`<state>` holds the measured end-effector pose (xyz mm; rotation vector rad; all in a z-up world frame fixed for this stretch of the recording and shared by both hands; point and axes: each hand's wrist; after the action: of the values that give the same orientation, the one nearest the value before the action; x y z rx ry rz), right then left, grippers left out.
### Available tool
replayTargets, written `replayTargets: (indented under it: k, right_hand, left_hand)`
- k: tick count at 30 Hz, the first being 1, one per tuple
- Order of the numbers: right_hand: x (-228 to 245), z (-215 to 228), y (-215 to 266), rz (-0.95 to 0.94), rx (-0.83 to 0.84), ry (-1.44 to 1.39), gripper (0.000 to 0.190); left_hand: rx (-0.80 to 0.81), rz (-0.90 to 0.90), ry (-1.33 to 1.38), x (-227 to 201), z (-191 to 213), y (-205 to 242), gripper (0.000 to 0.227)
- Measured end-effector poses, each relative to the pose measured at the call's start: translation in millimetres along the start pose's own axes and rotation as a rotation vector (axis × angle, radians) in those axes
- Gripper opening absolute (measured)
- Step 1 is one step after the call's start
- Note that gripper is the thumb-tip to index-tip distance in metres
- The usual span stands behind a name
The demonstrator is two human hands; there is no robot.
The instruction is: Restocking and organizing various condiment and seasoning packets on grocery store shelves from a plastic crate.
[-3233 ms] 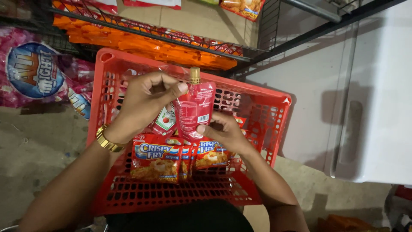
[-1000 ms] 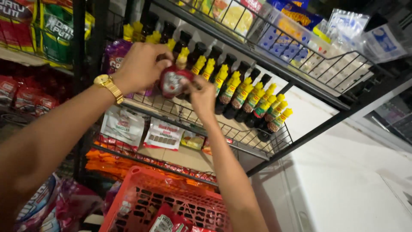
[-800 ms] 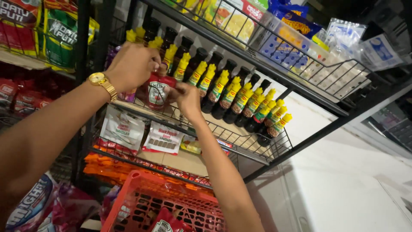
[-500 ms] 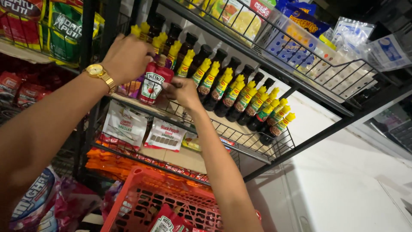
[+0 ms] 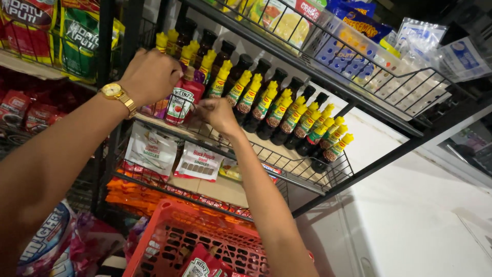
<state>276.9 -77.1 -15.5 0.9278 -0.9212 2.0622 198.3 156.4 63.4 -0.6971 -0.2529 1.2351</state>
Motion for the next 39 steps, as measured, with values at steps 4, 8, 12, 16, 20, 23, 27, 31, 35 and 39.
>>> replayTargets:
  k: [4, 8, 12, 16, 20, 23, 27, 31, 35, 39]
  right_hand:
    - [6.7, -0.9, 2.1, -0.059, -0.004, 0.038, 0.017]
    - [-1.6, 0.6, -2.1, 0.207, -0.076, 0.357, 0.015]
    - [29.4, -0.2, 16.6, 0.138, -0.069, 0.585, 0.017]
    - [87.6, 2.2, 78.2, 0.273, -0.228, 0.622, 0.014]
    - [120.8, 12.4, 158.5, 0.463, -0.293, 0.69, 0.033]
    - [130.4, 8.0, 217.2, 0.332, -0.202, 0.641, 0.031]
    - [96.7, 10.3, 278.5, 0.149, -0.11, 0.554, 0.024]
    - [72.9, -0.4, 324.3, -0.158, 0.07, 0.499, 0.024]
    - [6.4, -23.7, 370.6, -0.301, 0.189, 0.44, 0.032]
    - [-39.5, -50.5, 399.6, -0.269, 0.08, 0.336, 0.04]
  left_hand:
    - [-0.062, -0.03, 0.044, 0.5, 2.4, 8.5, 0.019]
    - [-0.23, -0.136, 0.09, -7.3, 11.4, 23.3, 0.013]
    - [-0.329, -0.227, 0.01, -36.8, 28.5, 42.4, 0.016]
    - [-0.344, -0.315, 0.018, -86.7, 50.2, 75.0, 0.02]
    - [-0.124, -0.342, 0.287, -137.6, 47.6, 119.6, 0.029]
    - [0.097, -0.287, 0.432, -165.8, 35.7, 162.1, 0.036]
    - [0.238, -0.277, 0.568, -183.5, -2.5, 188.1, 0.011]
    - [0.619, -0.205, 0.532, -194.0, -69.3, 226.6, 0.011]
    - [0.903, -0.179, 0.36, -194.6, -132.1, 277.9, 0.012]
    - [0.983, -0.037, 0.348, -181.4, -161.6, 302.8, 0.014]
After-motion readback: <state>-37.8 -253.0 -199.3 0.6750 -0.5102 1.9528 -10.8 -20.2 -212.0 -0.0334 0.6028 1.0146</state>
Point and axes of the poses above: each hand's wrist, its own y-axis away from the middle knuckle, its own z-axis out of the back of the hand, x = y × z, and after that the axes turned 2 degrees about z, right-handed
